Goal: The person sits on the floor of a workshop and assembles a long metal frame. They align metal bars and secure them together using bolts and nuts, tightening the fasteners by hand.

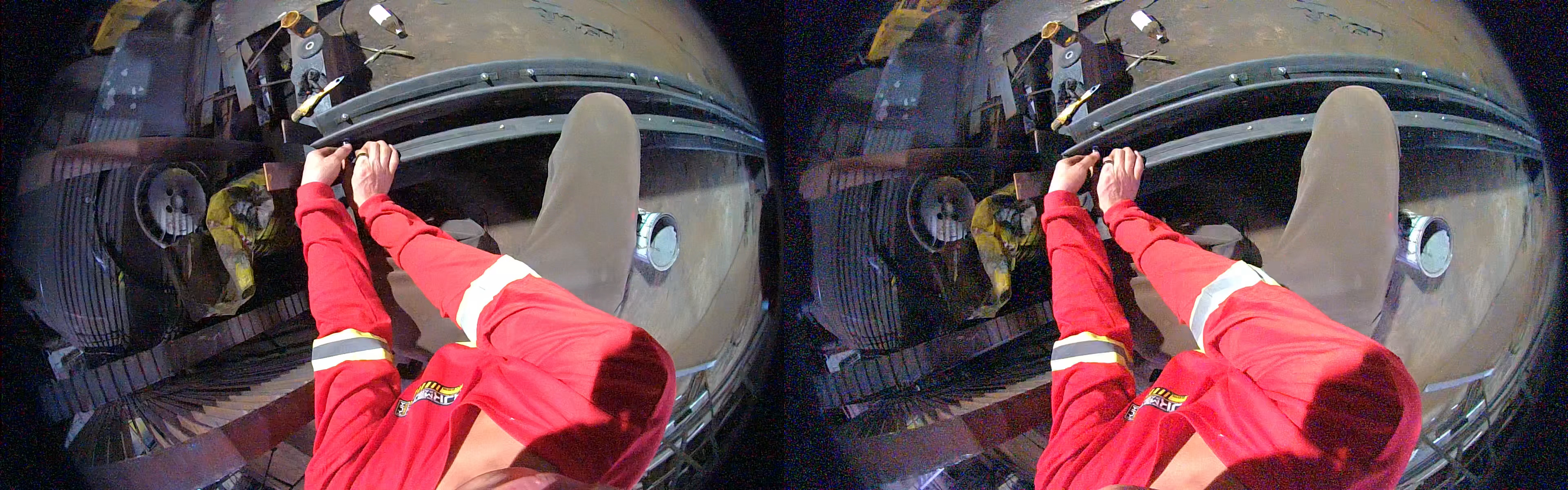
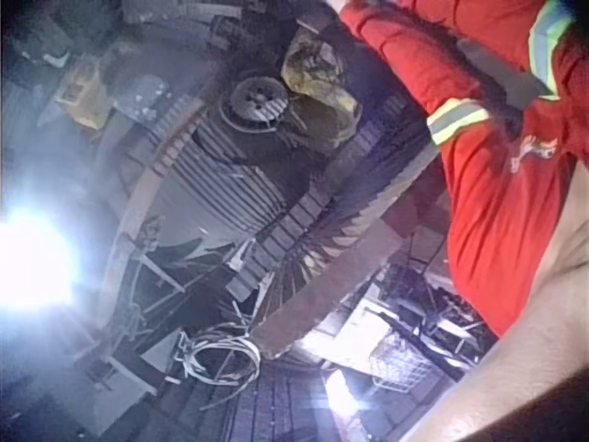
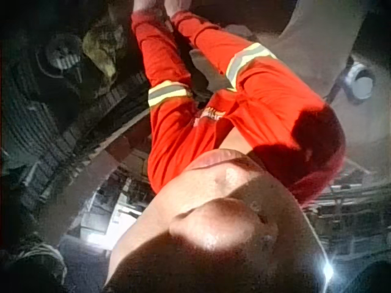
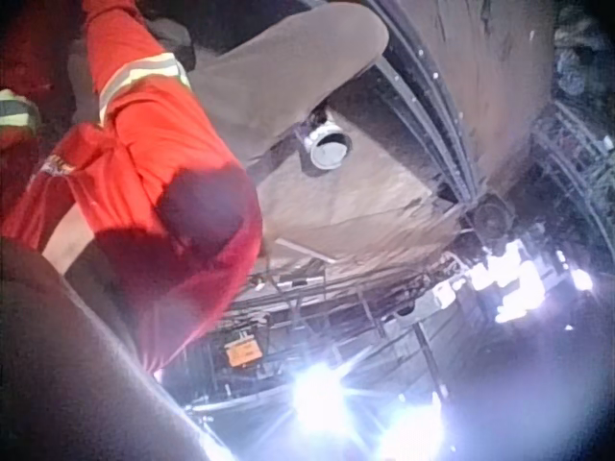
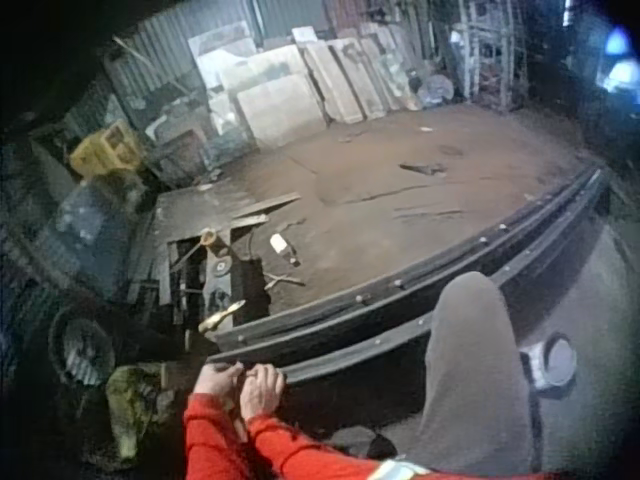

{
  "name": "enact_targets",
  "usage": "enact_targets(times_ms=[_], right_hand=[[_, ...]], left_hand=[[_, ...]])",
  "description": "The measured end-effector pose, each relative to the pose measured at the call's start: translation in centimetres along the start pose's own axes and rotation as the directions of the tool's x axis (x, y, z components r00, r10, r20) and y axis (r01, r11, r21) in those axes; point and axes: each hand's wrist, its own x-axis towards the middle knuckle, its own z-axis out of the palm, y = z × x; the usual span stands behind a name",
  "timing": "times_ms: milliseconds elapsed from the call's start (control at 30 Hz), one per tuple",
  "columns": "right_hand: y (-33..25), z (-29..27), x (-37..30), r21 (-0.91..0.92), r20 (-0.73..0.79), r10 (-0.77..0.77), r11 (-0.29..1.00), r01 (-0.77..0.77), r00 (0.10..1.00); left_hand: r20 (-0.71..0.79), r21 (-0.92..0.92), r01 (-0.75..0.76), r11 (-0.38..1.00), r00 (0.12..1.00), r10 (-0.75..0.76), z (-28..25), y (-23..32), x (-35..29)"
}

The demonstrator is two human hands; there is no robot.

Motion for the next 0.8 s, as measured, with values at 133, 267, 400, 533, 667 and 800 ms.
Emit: enact_targets(times_ms=[133, 267, 400, 533, 667, 800], right_hand=[[0.6, -0.5, 0.6, -0.023, -0.114, -0.035, 0.999, 0.033, 0.993], [0.0, -2.1, 0.2, 0.044, 0.003, -0.046, 0.998, 0.046, 0.999], [-0.2, -2.3, 0.9, 0.035, 0.095, 0.057, 0.998, -0.061, 0.994], [-0.3, -1.7, 0.6, 0.056, 0.032, 0.051, 0.997, -0.053, 0.998], [0.3, -0.7, 0.4, 0.111, -0.085, 0.019, 0.994, -0.009, 0.996], [1.1, 0.3, -0.5, 0.032, -0.125, -0.075, 0.996, 0.08, 0.989]], left_hand=[[0.123, 0.034, 0.044, 0.998, 0.991, -0.048, -0.4, 2.6, 0.0], [0.067, -0.047, 0.034, 0.998, 0.997, -0.031, -0.1, 0.4, 1.0], [0.009, -0.051, 0.045, 0.998, 0.999, -0.044, 0.2, 2.4, -0.1], [-0.011, -0.128, 0.078, 0.989, 0.997, -0.08, 0.3, 1.7, 0.0], [-0.09, -0.112, 0.061, 0.992, 0.993, -0.071, 0.8, 1.9, 0.1], [-0.212, -0.051, 0.099, 0.994, 0.971, -0.108, 1.6, 2.1, -0.2]])
